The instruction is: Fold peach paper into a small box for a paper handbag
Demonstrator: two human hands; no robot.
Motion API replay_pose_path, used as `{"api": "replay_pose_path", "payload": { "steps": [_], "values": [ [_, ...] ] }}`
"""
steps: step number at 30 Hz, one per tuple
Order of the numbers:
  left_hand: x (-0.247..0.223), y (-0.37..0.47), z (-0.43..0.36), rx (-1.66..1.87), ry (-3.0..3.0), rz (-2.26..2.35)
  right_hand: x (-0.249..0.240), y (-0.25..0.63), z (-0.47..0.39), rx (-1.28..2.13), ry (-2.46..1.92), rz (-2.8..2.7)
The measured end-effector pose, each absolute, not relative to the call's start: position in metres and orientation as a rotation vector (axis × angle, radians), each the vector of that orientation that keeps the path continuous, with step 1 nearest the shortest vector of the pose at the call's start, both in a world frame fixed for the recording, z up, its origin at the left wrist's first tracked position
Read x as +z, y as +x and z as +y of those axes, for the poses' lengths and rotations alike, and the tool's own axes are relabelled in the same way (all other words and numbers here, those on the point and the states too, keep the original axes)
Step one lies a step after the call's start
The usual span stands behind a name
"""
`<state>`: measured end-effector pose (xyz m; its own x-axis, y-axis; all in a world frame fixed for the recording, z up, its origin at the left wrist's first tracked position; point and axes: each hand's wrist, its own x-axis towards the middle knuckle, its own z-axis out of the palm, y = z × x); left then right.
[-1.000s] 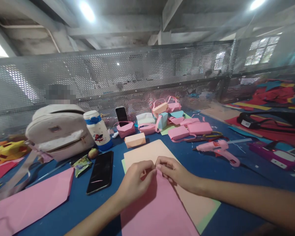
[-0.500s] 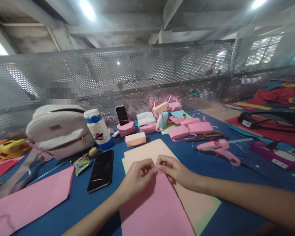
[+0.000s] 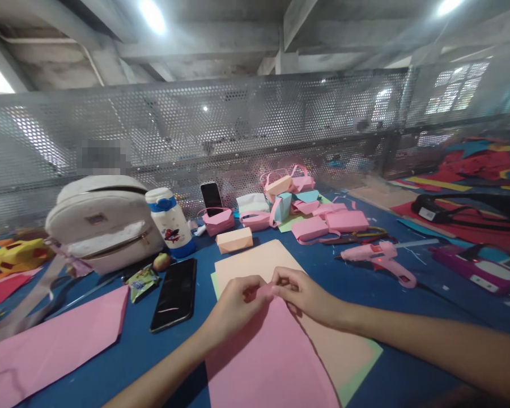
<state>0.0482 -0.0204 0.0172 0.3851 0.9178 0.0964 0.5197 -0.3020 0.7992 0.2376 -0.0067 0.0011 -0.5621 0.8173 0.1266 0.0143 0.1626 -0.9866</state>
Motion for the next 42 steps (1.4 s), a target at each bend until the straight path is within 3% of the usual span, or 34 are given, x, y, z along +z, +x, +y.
{"api": "replay_pose_path", "payload": {
  "steps": [8,16,27,42],
  "values": [
    [0.022,0.052,-0.026,0.810,1.982,1.267,-0.009,0.237,-0.004,1.632,-0.789,-1.623],
    [0.017,0.048,-0.021,0.769,2.020,1.306,0.006,0.238,-0.009,1.416,-0.853,-1.779],
    [0.021,0.054,-0.028,0.811,2.028,1.275,-0.002,0.236,-0.009,1.566,-0.837,-1.607],
    [0.018,0.049,-0.020,0.698,2.002,1.283,0.004,0.237,-0.009,1.461,-0.857,-1.769]
  ]
}}
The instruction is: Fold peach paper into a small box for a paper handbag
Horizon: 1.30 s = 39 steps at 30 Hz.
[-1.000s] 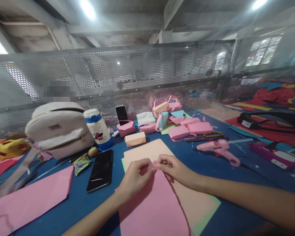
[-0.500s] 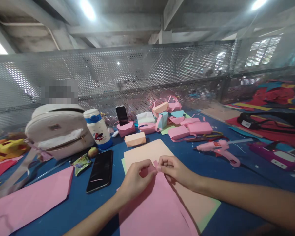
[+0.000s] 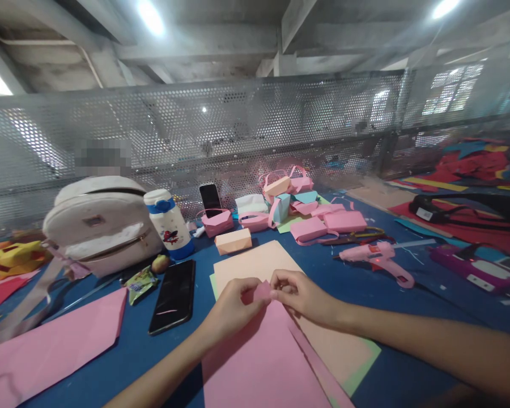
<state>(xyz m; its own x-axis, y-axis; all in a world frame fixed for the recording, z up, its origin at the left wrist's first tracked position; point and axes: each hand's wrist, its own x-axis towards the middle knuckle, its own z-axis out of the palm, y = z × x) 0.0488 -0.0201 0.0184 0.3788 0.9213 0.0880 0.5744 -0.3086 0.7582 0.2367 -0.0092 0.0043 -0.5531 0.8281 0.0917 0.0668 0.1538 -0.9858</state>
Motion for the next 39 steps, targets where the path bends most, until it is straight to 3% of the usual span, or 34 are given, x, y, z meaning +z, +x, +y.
{"api": "replay_pose_path", "payload": {
  "steps": [15,24,34,39],
  "values": [
    [0.023,0.049,-0.024,0.828,2.029,1.341,0.004,0.238,-0.008,1.511,-0.836,-1.685],
    [0.026,0.048,-0.018,0.642,1.918,1.420,0.002,0.235,-0.010,1.409,-0.855,-1.749],
    [0.033,0.049,-0.020,0.766,1.919,1.409,-0.003,0.237,-0.005,1.640,-0.881,-1.576],
    [0.030,0.047,-0.016,0.794,1.915,1.394,0.003,0.238,-0.004,1.576,-0.886,-1.658]
  ]
}}
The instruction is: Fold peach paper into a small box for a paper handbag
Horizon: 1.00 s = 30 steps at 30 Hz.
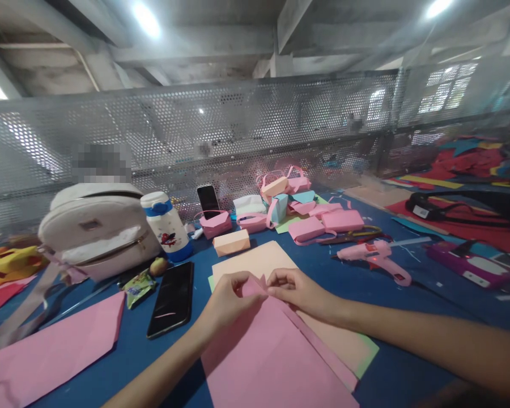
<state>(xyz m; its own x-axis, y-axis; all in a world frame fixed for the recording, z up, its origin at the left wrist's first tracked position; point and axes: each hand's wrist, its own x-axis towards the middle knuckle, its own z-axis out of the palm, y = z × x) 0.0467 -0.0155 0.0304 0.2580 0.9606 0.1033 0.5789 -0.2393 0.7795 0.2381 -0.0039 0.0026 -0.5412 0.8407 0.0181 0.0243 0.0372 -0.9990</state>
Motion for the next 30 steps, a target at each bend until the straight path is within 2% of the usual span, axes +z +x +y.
{"api": "replay_pose_path", "payload": {
  "steps": [9,30],
  "values": [
    [0.023,0.041,-0.010,0.639,1.713,1.326,0.004,0.237,-0.003,1.385,-0.834,-1.725],
    [0.024,0.039,-0.010,0.639,1.649,1.314,0.001,0.235,-0.003,1.331,-0.757,-1.704]
  ]
}}
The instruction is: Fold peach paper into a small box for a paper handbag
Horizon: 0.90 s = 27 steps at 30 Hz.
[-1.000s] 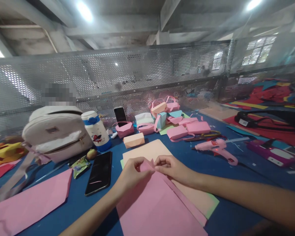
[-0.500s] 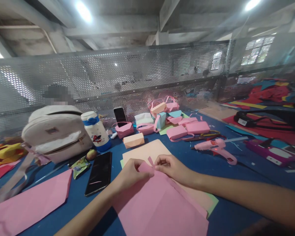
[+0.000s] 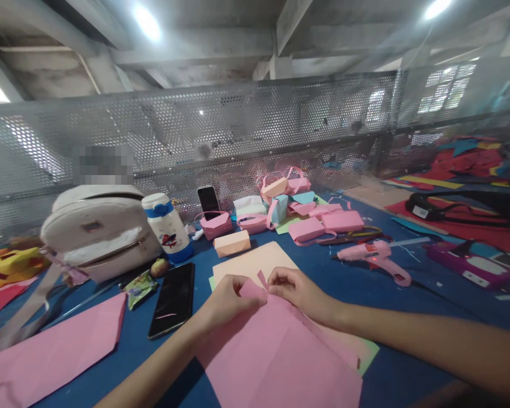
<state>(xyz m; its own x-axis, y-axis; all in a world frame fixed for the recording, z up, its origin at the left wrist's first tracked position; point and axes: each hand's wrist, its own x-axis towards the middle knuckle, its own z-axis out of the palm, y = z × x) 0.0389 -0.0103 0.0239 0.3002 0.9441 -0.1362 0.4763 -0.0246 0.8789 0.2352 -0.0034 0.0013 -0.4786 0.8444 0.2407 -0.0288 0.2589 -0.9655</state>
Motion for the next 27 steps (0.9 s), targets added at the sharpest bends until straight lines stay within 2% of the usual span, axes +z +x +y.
{"api": "replay_pose_path", "payload": {
  "steps": [27],
  "values": [
    [0.0311,0.0403,-0.0123,0.647,1.558,1.387,0.0011,0.2371,0.0026,1.340,-0.758,-1.740]
  ]
}}
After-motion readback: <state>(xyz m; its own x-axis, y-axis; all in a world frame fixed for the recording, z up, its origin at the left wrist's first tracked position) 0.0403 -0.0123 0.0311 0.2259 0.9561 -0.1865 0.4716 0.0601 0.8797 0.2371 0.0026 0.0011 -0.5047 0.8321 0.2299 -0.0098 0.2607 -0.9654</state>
